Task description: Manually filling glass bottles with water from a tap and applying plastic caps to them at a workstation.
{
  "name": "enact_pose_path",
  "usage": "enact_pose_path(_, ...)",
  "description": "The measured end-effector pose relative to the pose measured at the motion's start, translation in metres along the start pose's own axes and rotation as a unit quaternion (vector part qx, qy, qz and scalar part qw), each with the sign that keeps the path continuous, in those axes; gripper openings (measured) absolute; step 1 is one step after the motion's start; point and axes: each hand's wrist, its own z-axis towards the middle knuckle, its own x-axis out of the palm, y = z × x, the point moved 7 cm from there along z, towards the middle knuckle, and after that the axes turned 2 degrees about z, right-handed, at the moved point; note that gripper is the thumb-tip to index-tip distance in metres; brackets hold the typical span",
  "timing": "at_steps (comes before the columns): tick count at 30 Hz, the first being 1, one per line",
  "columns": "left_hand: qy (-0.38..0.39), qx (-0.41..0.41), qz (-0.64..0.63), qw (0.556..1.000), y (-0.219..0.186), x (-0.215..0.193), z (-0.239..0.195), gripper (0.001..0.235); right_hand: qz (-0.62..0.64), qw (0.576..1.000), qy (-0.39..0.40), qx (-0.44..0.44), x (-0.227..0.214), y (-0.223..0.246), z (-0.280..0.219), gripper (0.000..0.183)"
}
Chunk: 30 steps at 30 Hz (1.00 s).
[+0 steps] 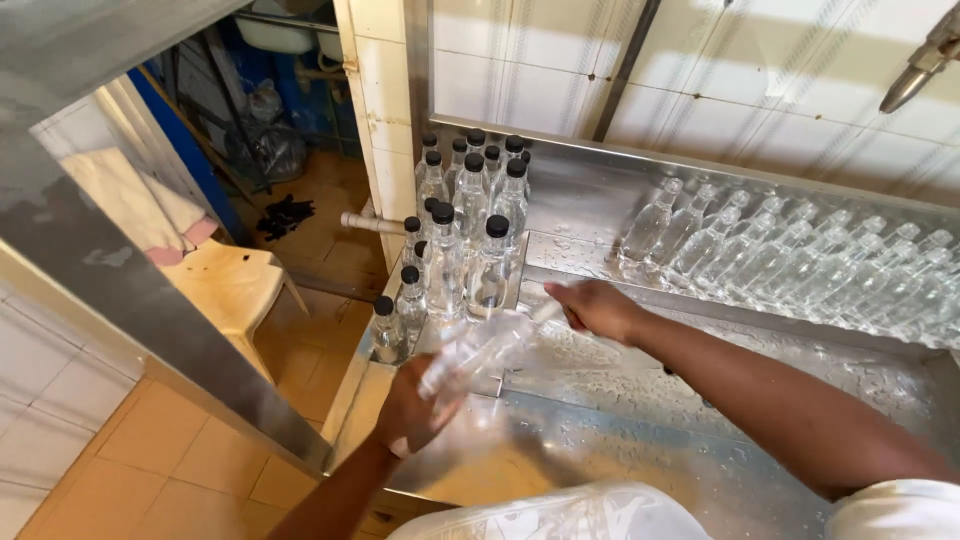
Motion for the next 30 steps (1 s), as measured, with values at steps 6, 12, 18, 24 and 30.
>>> enact_pose_path(6, -0.362, 0.273, 0.187, 0.872, -0.007, -0.035, 0.033, 0.082, 0.019, 0.942, -0.075, -0.327, 0.012, 0.119, -0.028, 0.054)
enact_pose_path(12, -0.401, 0.307, 0.238, 0.829, 0.050, -0.062, 0.079, 0.106, 0.100, 0.941, -0.158, -0.283, -0.062, -0.003, -0.022, 0.032)
enact_pose_path(18, -0.399, 0.266, 0.368, 0.797, 0.066, -0.063, 0.091, 0.130, -0.137, 0.955, -0.241, 0.107, -0.081, -0.393, 0.067, 0.039)
enact_pose_path(24, -0.371, 0.204, 0.211, 0.881, -0.025, 0.003, 0.022, 0.122, -0.098, 0.972, -0.201, 0.071, -0.018, -0.539, 0.104, 0.064)
enact_pose_path(30, -0.524, 0.436, 0.331, 0.653, -0.061, 0.110, -0.021, 0.069, -0.115, 0.982, -0.139, 0.058, -0.018, -0.524, 0.106, 0.068)
